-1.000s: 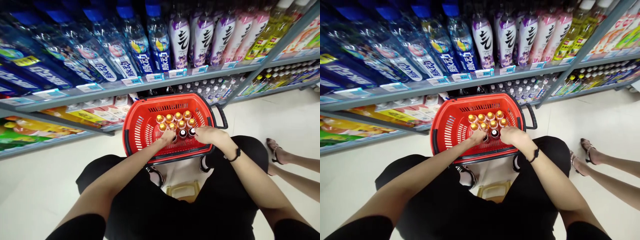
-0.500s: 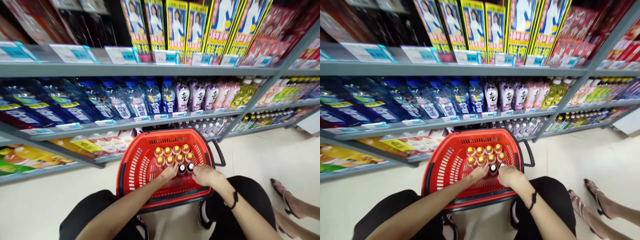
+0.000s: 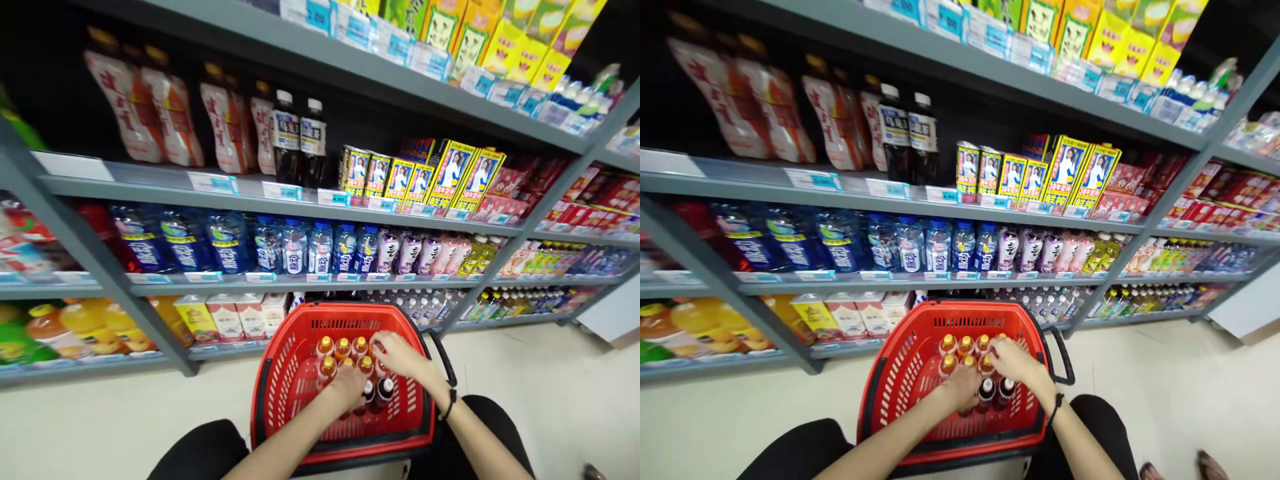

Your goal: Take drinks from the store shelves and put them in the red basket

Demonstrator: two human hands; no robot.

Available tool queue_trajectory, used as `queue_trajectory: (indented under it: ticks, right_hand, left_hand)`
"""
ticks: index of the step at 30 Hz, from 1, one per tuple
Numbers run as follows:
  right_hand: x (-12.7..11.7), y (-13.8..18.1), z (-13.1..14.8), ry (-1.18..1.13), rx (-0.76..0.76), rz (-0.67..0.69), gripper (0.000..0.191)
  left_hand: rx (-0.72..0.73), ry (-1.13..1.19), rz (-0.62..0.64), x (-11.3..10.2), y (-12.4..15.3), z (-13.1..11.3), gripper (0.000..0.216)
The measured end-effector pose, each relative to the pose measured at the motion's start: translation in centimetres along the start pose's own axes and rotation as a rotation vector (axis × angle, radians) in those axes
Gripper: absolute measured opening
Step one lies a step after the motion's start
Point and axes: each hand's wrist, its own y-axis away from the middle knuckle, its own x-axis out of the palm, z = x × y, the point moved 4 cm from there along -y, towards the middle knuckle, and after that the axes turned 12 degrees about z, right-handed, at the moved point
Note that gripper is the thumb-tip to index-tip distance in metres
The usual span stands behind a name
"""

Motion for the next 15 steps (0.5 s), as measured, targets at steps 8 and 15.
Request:
queue_trajectory:
  ticks: [8, 15]
  right_hand:
    - [-21.8, -1.3, 8.3, 0.136, -0.159, -0.654, 0.044]
    - [-39.9, -3.7, 13.6, 0.276, 0.185, -1.132, 0.063]
  left_hand:
    - [-0.050, 0.098, -0.002, -1.8, 5.5, 3.0, 0.042]
    - [-0.124, 0.179, 0.088, -1.6, 7.6, 3.4, 0.041]
